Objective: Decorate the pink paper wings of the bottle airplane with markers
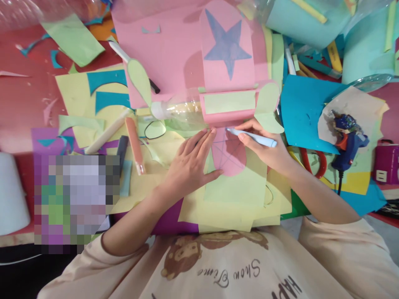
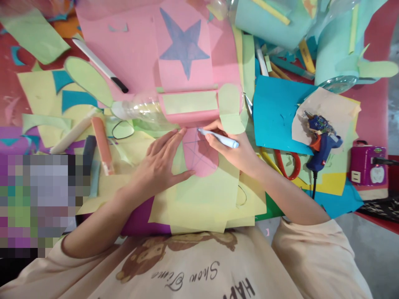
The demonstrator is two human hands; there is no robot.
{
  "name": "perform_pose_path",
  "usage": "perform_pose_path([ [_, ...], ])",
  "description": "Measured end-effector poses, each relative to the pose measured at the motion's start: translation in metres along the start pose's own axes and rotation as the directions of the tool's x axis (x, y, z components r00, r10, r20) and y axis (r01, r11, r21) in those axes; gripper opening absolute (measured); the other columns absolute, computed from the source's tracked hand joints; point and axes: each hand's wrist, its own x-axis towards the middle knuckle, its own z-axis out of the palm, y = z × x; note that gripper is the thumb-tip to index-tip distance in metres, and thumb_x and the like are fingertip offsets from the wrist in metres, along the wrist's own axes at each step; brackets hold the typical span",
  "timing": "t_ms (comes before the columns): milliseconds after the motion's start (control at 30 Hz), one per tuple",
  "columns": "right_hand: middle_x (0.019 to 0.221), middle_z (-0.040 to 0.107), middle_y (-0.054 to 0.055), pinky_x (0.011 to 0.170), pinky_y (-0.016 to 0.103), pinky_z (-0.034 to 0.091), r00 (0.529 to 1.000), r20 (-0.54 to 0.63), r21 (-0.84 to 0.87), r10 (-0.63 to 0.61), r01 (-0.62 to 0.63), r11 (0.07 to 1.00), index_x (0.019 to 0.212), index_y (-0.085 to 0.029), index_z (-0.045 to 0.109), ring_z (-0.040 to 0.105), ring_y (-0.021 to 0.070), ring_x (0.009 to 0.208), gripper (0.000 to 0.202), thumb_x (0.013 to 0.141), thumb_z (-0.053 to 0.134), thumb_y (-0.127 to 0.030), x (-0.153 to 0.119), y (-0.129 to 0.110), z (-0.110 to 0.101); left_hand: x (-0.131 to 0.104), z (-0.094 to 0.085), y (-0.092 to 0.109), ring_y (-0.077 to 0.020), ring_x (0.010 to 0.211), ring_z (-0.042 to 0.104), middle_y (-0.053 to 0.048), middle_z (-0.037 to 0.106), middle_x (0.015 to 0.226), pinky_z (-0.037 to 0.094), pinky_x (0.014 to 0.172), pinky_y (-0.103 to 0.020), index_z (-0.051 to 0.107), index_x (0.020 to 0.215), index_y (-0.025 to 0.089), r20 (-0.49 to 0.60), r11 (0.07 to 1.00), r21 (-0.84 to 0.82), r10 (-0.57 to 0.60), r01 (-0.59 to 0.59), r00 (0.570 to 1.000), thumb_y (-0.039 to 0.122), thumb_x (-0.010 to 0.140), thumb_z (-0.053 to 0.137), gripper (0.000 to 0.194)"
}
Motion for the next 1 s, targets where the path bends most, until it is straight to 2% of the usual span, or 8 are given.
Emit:
perform_pose_path([
  [133, 0.090, 0.063, 0.003, 0.075, 0.027, 0.048, 1.000, 0.014, -0.046, -0.016, 0.017, 0.999, 0.093, -0.019, 0.064, 0.059, 0.0131, 0.081, 0.020, 0.091, 0.058, -0.038, 0.0000, 0.0015, -0.0004, 0.0000, -0.0005, 0.0004, -0.0345, 0.137, 0.040, -0.019, 0.041, 0.149, 0.036, 0.108, -0.046, 0.005, 0.152, 0.015, 0.005, 1.000, 0.008, 0.000, -0.001, 1.000, 0.044, 0.086, 0.062, 0.093],
  [300, 0.089, 0.063, 0.002, 0.074, 0.026, 0.049, 1.000, -0.003, 0.003, -0.014, 0.014, 1.000, 0.098, -0.020, 0.062, 0.059, 0.0126, 0.079, 0.021, 0.091, 0.056, -0.039, -0.0005, 0.0008, 0.0016, -0.0002, 0.0002, 0.0003, -0.0343, 0.137, 0.040, -0.019, 0.042, 0.148, 0.036, 0.108, -0.046, 0.006, 0.152, 0.014, -0.007, 1.000, 0.014, 0.004, -0.004, 1.000, 0.044, 0.085, 0.063, 0.094],
  [433, 0.089, 0.065, 0.003, 0.073, 0.028, 0.047, 0.999, 0.026, -0.080, -0.027, 0.029, 0.996, 0.093, -0.020, 0.065, 0.059, 0.0147, 0.081, 0.021, 0.090, 0.058, -0.039, 0.0000, 0.0026, 0.0000, 0.0003, 0.0000, 0.0002, -0.0347, 0.136, 0.040, -0.019, 0.041, 0.149, 0.037, 0.108, -0.047, 0.002, 0.152, 0.016, -0.003, 1.000, 0.005, 0.005, -0.005, 1.000, 0.044, 0.085, 0.063, 0.096],
  [567, 0.085, 0.065, 0.002, 0.066, 0.026, 0.045, 0.998, 0.063, -0.113, -0.010, 0.017, 0.993, 0.090, -0.019, 0.066, 0.057, 0.0139, 0.075, 0.020, 0.088, 0.060, -0.038, 0.0006, 0.0034, -0.0016, 0.0006, -0.0008, 0.0006, -0.0346, 0.136, 0.040, -0.019, 0.042, 0.148, 0.037, 0.107, -0.046, 0.003, 0.152, 0.015, -0.004, 1.000, 0.013, 0.008, -0.008, 1.000, 0.043, 0.085, 0.063, 0.094],
  [733, 0.090, 0.064, 0.003, 0.070, 0.027, 0.046, 0.999, 0.030, -0.087, -0.039, 0.042, 0.995, 0.094, -0.020, 0.064, 0.058, 0.0137, 0.077, 0.021, 0.091, 0.056, -0.039, 0.0002, 0.0029, -0.0005, -0.0001, -0.0001, 0.0001, -0.0352, 0.137, 0.040, -0.019, 0.041, 0.149, 0.037, 0.108, -0.047, 0.002, 0.153, 0.016, 0.002, 1.000, 0.005, 0.002, -0.002, 1.000, 0.044, 0.085, 0.062, 0.094],
  [1000, 0.089, 0.066, 0.003, 0.068, 0.026, 0.046, 0.995, 0.091, -0.100, 0.032, -0.022, 0.995, 0.093, -0.019, 0.067, 0.059, 0.0152, 0.081, 0.023, 0.088, 0.060, -0.040, -0.0032, 0.0034, -0.0033, 0.0002, -0.0003, 0.0005, -0.0348, 0.136, 0.041, -0.019, 0.042, 0.148, 0.037, 0.107, -0.047, 0.003, 0.152, 0.016, -0.006, 1.000, 0.001, 0.008, -0.008, 1.000, 0.043, 0.086, 0.062, 0.093],
])
